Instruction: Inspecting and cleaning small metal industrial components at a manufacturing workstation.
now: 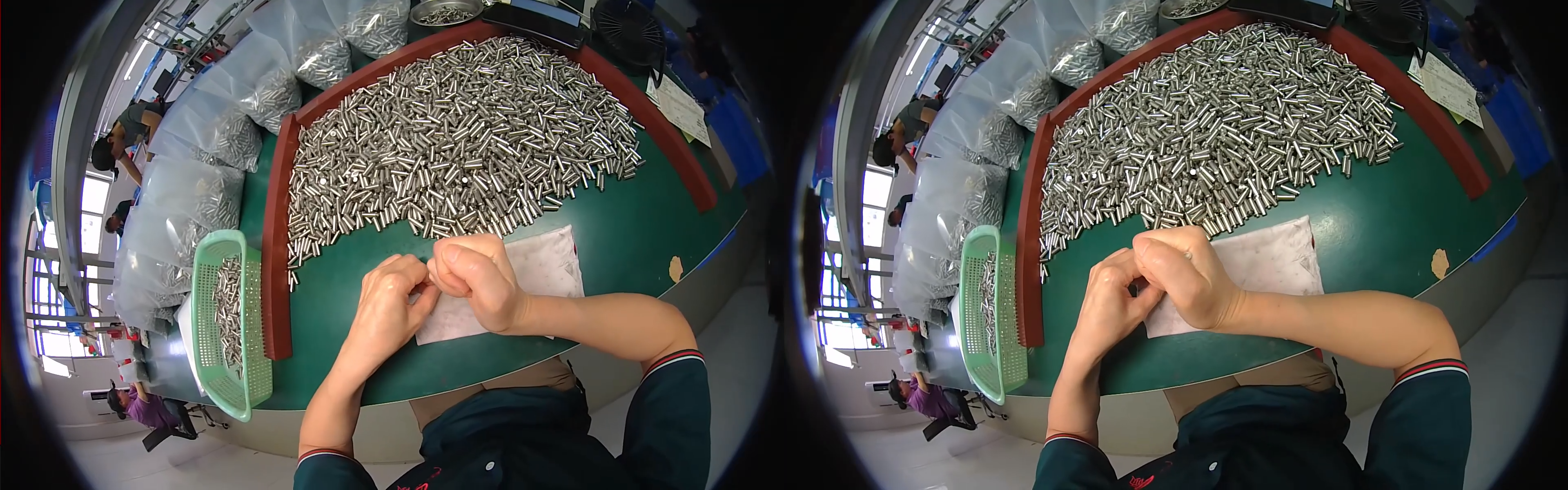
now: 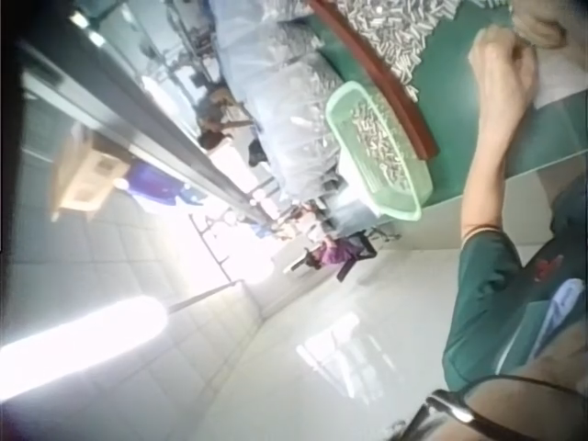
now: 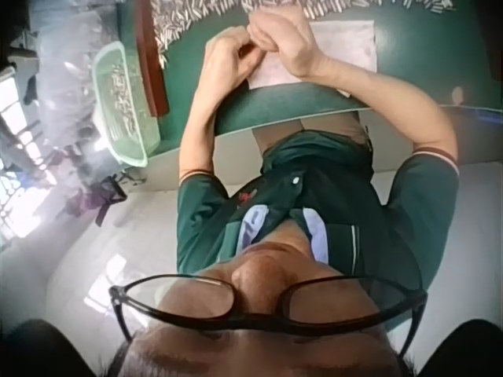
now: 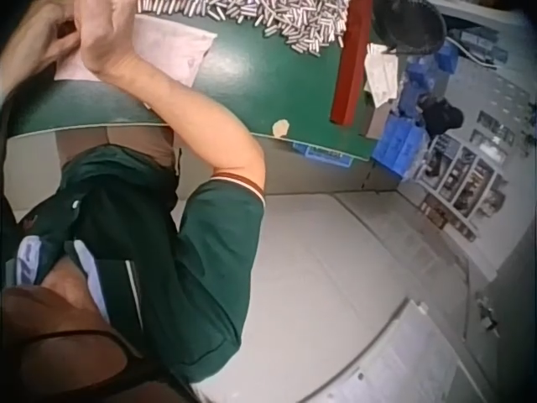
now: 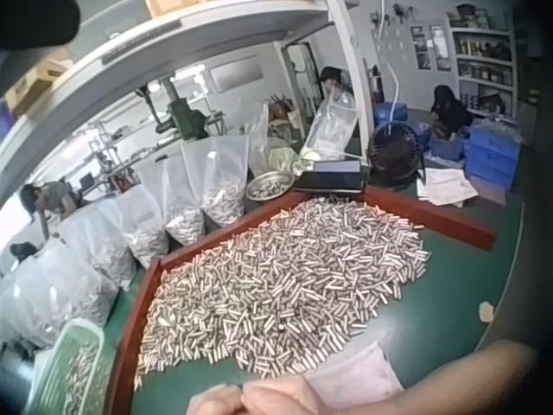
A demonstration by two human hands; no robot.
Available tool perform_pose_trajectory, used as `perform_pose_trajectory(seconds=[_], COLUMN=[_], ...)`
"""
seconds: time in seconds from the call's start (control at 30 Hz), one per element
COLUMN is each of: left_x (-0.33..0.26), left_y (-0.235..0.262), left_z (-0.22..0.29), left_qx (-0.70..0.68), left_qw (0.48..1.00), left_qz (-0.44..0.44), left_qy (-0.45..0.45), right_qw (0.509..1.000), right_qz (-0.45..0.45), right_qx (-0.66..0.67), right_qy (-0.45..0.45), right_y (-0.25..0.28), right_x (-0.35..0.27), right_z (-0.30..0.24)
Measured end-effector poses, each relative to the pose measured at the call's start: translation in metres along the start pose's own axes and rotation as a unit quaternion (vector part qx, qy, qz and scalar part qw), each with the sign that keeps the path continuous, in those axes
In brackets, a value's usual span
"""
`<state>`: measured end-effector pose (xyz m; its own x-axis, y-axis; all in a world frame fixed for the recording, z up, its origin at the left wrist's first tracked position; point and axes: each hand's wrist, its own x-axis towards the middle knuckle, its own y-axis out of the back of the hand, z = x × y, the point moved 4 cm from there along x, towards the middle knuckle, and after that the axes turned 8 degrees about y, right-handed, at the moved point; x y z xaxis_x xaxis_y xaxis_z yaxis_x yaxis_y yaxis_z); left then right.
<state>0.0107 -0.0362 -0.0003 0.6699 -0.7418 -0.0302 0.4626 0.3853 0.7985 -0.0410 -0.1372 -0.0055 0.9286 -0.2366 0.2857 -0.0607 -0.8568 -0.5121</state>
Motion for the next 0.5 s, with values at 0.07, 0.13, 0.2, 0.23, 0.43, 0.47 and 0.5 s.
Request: perform_pose_trajectory(seconds=[0.07, 0.13, 0.2, 0.23, 0.43, 0.47, 0.5], left_x=[0.0009, -0.0003, -0.0004, -0.0003, -0.0016, -0.0034, -0.0059], left_y=[-0.0009, 0.0020, 0.0017, 0.0016, -0.0031, -0.0028, -0.0007], left_z=[0.0025, 0.0040, 0.0025, 0.0024, 0.0061, 0.0047, 0.0055], left_qx=[-0.020, -0.035, -0.033, -0.030, -0.031, -0.029, -0.011], left_qw=[1.000, 0.999, 0.999, 0.999, 0.999, 0.999, 0.999], left_qz=[0.016, 0.034, 0.028, 0.030, 0.033, 0.025, 0.019], left_qy=[-0.009, -0.017, -0.003, -0.004, -0.022, -0.019, -0.025], right_qw=[0.999, 0.999, 0.998, 0.998, 0.999, 1.000, 1.000], right_qz=[-0.004, -0.011, -0.017, -0.013, 0.016, 0.019, 0.021], right_qx=[-0.031, -0.034, -0.039, -0.044, -0.042, -0.020, 0.001], right_qy=[0.025, 0.032, 0.041, 0.043, 0.031, 0.014, -0.004], right_y=[-0.0015, -0.0055, -0.0060, -0.0038, 0.0015, 0.0010, 0.0019], right_x=[0.0021, 0.0033, 0.0030, 0.0023, 0.0009, -0.0008, -0.0013], right_z=[-0.0016, -0.0036, -0.0033, -0.0009, 0.0021, 0.0025, 0.0023])
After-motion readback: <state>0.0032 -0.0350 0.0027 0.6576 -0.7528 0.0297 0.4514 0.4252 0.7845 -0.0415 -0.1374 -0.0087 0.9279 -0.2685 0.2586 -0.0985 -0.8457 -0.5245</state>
